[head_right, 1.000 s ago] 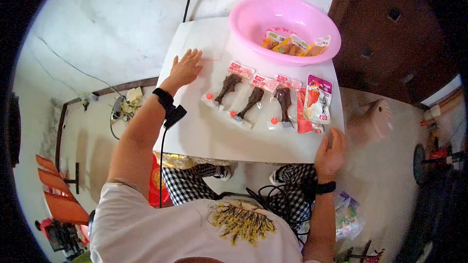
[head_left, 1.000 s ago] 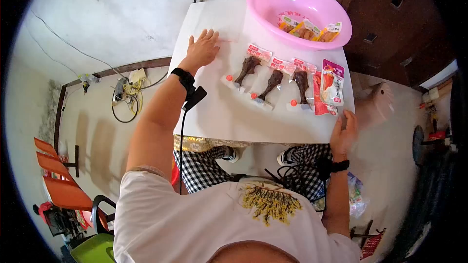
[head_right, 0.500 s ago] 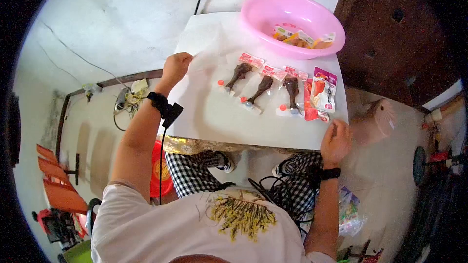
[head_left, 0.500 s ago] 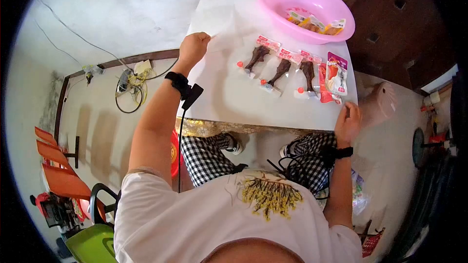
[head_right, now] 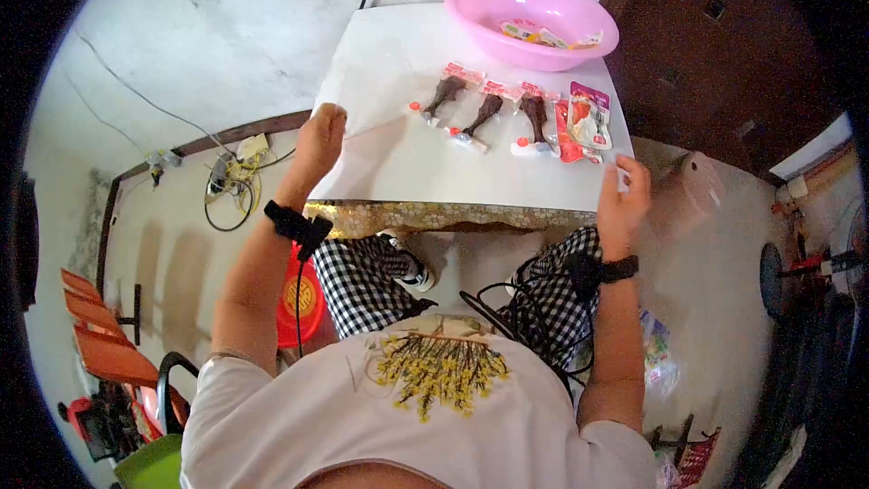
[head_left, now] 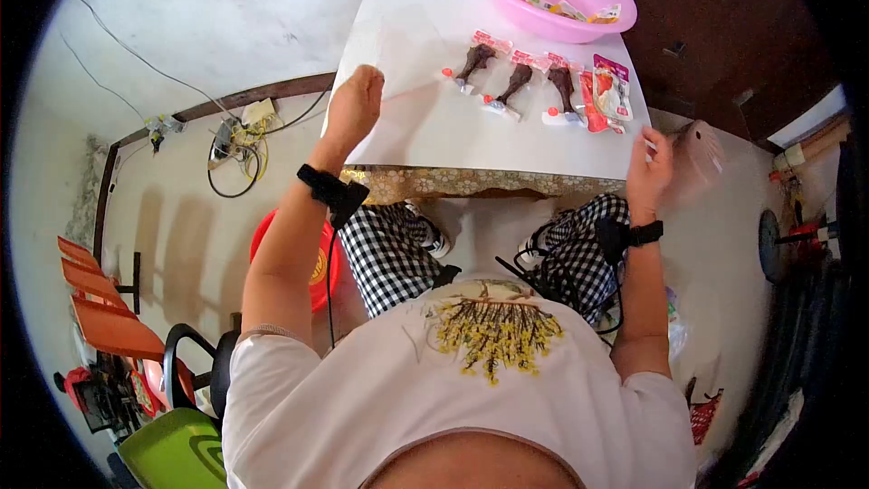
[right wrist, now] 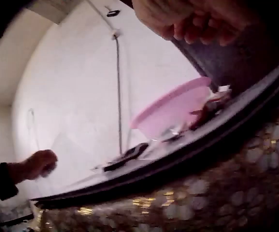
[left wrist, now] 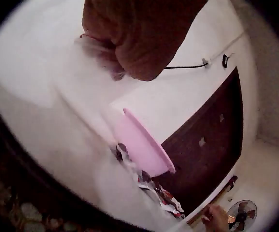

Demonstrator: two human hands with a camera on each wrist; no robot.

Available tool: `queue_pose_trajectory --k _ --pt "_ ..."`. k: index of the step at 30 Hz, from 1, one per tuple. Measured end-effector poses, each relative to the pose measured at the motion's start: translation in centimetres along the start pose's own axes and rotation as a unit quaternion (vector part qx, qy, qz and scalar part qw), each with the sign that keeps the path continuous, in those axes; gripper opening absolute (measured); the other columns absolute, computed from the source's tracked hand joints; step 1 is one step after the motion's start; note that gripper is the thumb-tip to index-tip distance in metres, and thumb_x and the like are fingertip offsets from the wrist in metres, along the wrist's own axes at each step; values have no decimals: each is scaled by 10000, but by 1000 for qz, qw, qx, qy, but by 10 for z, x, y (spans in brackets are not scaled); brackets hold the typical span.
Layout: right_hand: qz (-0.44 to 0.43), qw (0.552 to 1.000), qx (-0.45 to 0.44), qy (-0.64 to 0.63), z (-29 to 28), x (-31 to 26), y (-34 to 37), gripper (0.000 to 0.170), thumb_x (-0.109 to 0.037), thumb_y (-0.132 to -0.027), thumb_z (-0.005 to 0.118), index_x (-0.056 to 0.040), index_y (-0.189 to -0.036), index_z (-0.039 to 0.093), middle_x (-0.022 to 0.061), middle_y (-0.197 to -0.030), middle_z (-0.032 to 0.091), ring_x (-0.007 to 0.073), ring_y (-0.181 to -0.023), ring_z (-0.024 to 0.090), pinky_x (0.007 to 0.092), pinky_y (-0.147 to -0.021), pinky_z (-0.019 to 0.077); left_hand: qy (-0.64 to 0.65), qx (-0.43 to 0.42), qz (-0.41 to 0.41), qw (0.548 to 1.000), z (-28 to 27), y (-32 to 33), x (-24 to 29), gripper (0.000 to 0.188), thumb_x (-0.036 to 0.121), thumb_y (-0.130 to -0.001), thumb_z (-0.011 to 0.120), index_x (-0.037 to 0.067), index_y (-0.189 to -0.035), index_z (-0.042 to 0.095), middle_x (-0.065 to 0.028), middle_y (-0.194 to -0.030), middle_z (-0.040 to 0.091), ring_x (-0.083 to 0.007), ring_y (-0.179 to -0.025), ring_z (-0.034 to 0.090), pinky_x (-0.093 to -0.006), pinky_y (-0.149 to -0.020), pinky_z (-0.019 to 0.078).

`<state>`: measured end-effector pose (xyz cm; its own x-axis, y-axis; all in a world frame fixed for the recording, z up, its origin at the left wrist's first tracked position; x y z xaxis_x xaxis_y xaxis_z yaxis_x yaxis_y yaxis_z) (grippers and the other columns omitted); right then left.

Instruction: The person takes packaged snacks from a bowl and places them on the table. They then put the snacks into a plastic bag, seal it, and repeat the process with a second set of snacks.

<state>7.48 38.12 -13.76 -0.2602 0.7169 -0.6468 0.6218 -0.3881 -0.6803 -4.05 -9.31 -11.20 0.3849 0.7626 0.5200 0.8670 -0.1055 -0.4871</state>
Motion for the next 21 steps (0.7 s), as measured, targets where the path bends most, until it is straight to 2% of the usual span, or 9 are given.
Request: queue_pose_trajectory --k 2,5,6,9,10,12,16,18,21 --pt "8 994 -68 -84 24 -40 4 161 -99 -868 622 -25 -1011 634 68 -996 646 148 -898 608 286 -770 483 23 -32 15 999 8 17 -1 178 170 -910 531 13 -921 615 -180 -819 648 -368 -775 627 -418 -684 490" --pt "37 959 -209 -189 83 -84 28 161 -99 -863 635 -17 -1002 637 37 -936 658 105 -828 608 261 -728 491 101 -49 -21 993 22 34 -7 191 166 -903 537 16 -940 650 -175 -802 646 -342 -753 632 -408 -680 488" --pt "54 940 -272 -200 105 -97 40 165 -106 -873 628 -9 -1006 633 26 -924 654 108 -820 608 249 -740 486 115 -73 -64 989 22 39 0 183 159 -890 561 25 -958 667 -160 -767 651 -309 -701 634 -389 -655 492" --pt "92 859 -416 -283 170 -120 75 210 -167 -889 631 4 -1009 619 41 -926 653 111 -814 620 238 -727 488 166 -46 -67 983 27 54 13 169 147 -868 595 34 -976 660 -138 -722 650 -288 -646 626 -374 -617 492" --pt "131 836 -437 -304 183 -123 84 219 -191 -894 631 0 -1001 614 46 -925 653 112 -817 623 237 -718 489 114 -66 -104 986 28 58 15 148 146 -841 637 48 -951 654 -132 -713 655 -305 -654 638 -380 -594 492" --pt "210 783 -475 -343 201 -141 101 245 -239 -903 629 -9 -984 603 55 -922 653 113 -824 630 237 -698 491 52 -54 -63 995 24 65 36 148 168 -833 651 54 -926 645 -144 -731 657 -320 -673 642 -391 -597 493" --pt "263 745 -463 -403 213 -152 113 243 -281 -923 607 -40 -932 581 46 -905 644 119 -824 642 231 -654 496 -12 -66 26 997 30 81 70 126 173 -853 634 54 -893 630 -148 -785 658 -332 -712 641 -400 -612 492" --pt "271 755 -451 -391 215 -147 115 239 -275 -930 597 -37 -929 582 48 -910 645 117 -820 643 224 -645 499 -4 -89 51 995 38 86 77 129 152 -876 599 43 -929 644 -145 -811 650 -344 -741 630 -399 -630 492" --pt "297 756 -430 -395 216 -138 117 230 -261 -937 585 -32 -924 586 49 -915 644 112 -817 643 214 -635 501 29 -63 55 996 39 88 87 124 125 -858 622 36 -934 665 -146 -822 638 -330 -748 630 -381 -636 493"
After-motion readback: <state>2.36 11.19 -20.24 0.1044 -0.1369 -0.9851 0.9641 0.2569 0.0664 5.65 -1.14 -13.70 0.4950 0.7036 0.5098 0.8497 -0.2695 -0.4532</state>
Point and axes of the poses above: each hand's wrist, its own y-axis away from the middle knuckle, its own z-axis out of the palm, x = y × z, the point moved 9 cm from there along -y, towards the middle knuckle
